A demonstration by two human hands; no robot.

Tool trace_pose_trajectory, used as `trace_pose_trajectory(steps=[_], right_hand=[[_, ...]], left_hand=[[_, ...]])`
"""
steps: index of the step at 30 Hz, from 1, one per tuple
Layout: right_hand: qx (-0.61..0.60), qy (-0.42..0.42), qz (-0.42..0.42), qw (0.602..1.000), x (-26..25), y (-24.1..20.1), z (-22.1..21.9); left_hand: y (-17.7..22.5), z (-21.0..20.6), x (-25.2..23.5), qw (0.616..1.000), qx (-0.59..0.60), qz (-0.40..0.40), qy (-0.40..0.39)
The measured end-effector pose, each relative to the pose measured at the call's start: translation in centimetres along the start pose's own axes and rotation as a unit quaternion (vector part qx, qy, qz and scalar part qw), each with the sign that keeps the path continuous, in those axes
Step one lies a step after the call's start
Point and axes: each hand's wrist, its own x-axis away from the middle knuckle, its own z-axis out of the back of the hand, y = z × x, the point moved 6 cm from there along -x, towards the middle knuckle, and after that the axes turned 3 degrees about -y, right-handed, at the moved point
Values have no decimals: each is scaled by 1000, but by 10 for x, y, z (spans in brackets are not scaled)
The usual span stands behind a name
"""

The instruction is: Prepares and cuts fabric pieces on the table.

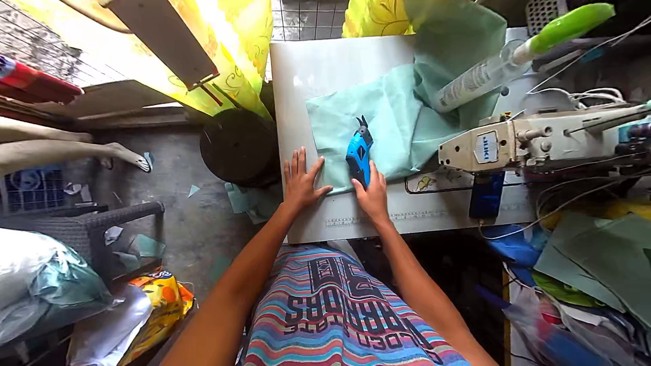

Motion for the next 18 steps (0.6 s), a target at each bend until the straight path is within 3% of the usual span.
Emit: trace_pose_trajectory(steps=[4,9,12,18], right_hand=[[-247,-125,-95,956,62,30,18],[-371,-182,-187,891,161,39,23],[-424,-167,-198,868,175,36,13],[-442,-157,-195,861,154,21,1]], left_hand=[[-5,-6,-1,1000,-7,-13,15],[-10,-10,1,999,5,-29,26],[-11,-10,1,999,4,-33,20],[-11,-9,1,999,-1,-31,13]])
